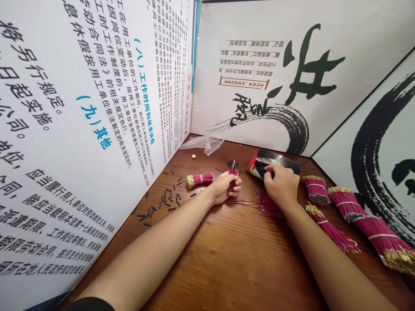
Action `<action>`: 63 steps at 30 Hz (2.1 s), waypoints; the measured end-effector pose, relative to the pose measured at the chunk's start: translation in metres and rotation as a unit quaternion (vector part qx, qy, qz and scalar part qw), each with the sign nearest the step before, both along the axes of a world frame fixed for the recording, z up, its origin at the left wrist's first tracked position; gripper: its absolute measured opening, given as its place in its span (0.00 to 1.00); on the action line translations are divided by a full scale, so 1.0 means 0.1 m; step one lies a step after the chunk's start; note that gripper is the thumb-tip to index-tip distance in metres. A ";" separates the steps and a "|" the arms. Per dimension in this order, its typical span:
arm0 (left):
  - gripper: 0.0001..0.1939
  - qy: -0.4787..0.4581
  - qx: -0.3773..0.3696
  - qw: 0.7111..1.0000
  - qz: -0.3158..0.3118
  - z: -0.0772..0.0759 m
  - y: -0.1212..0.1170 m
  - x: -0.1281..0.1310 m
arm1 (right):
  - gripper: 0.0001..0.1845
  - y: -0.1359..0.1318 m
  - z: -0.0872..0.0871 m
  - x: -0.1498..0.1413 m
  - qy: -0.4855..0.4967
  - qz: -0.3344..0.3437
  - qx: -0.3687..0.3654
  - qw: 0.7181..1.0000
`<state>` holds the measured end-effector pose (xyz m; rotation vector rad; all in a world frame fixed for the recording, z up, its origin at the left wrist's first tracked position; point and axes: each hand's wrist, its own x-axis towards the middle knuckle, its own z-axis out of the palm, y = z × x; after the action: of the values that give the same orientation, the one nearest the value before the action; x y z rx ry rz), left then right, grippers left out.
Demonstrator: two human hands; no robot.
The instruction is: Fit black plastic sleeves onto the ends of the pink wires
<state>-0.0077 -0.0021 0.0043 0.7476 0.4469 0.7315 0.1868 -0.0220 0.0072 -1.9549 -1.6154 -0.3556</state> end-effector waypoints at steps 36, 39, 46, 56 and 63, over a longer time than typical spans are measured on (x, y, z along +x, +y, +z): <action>0.05 0.015 -0.057 0.998 -0.009 0.01 0.05 0.02 | 0.12 0.02 -0.10 0.05 -0.004 0.032 0.011 0.999; 0.04 0.016 -0.063 0.998 -0.003 0.01 0.05 0.03 | 0.10 -0.04 -0.02 -0.08 0.098 0.135 0.102 0.981; 0.10 0.021 -0.055 0.998 0.017 -0.03 0.08 0.05 | 0.05 -0.23 0.08 -0.55 0.190 0.330 0.049 0.923; 0.08 0.053 -0.056 0.994 0.072 0.00 0.06 0.08 | 0.06 -0.18 -0.01 -0.51 0.141 0.329 0.059 0.932; 0.06 0.026 -0.031 0.997 0.065 -0.06 0.07 0.07 | 0.05 -0.18 -0.01 -0.52 0.130 0.331 0.068 0.932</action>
<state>-0.0003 0.0049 -0.0015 0.6852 0.5662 0.8181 0.1344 -0.0403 0.0065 -1.1917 -1.8849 0.0616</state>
